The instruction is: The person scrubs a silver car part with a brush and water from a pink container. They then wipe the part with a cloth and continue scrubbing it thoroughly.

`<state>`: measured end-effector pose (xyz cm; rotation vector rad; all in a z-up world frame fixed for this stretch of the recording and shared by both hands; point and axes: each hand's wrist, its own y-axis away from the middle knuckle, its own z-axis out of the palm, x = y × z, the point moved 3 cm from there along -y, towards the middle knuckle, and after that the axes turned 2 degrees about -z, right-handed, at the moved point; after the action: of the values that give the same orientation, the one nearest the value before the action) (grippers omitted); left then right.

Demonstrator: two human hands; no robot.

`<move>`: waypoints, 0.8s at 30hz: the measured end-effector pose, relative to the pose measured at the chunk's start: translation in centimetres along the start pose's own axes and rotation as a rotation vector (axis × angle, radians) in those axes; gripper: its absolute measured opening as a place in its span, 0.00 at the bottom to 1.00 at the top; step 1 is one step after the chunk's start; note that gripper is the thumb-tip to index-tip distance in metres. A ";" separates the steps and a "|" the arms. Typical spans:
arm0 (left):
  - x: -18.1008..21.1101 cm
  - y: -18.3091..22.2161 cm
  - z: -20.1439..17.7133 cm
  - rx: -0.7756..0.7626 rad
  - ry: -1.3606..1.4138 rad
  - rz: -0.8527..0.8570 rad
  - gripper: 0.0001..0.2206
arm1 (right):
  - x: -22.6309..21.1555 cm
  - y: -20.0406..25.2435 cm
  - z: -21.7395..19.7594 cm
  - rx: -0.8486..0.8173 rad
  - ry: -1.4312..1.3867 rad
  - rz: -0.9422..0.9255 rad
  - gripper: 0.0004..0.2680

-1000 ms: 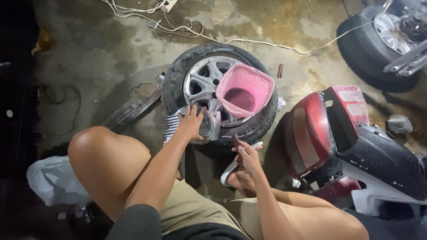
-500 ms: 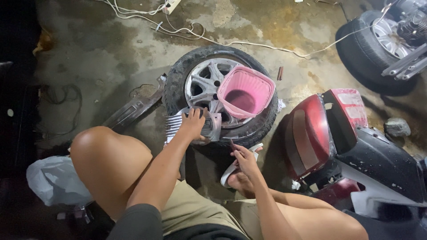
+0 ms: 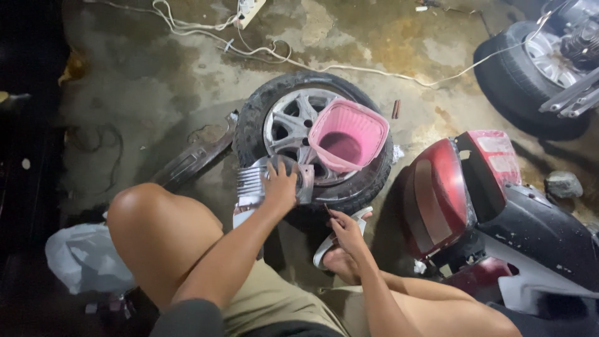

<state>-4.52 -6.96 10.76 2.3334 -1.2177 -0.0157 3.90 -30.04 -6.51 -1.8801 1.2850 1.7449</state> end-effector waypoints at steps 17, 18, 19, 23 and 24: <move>-0.4 -3.5 8.5 -0.009 -0.244 0.008 0.59 | -1.4 1.1 0.1 -0.054 0.018 0.057 0.15; -0.6 -4.1 8.9 -0.008 -0.215 0.004 0.61 | -1.7 1.0 0.1 -0.068 0.037 0.037 0.15; -0.6 -4.0 8.8 -0.007 -0.214 0.002 0.61 | -1.9 1.0 0.2 -0.069 0.038 0.035 0.15; 0.0 -2.7 7.5 -0.011 -0.206 0.000 0.62 | -1.5 0.8 0.3 -0.074 -0.003 0.025 0.15; 0.1 -2.1 6.9 -0.016 -0.206 -0.007 0.62 | -1.1 0.6 0.4 -0.066 -0.006 0.017 0.15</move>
<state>-4.44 -9.02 3.84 2.3679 -1.3001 -0.2731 3.27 -29.63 -5.38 -1.9025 1.2598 1.8213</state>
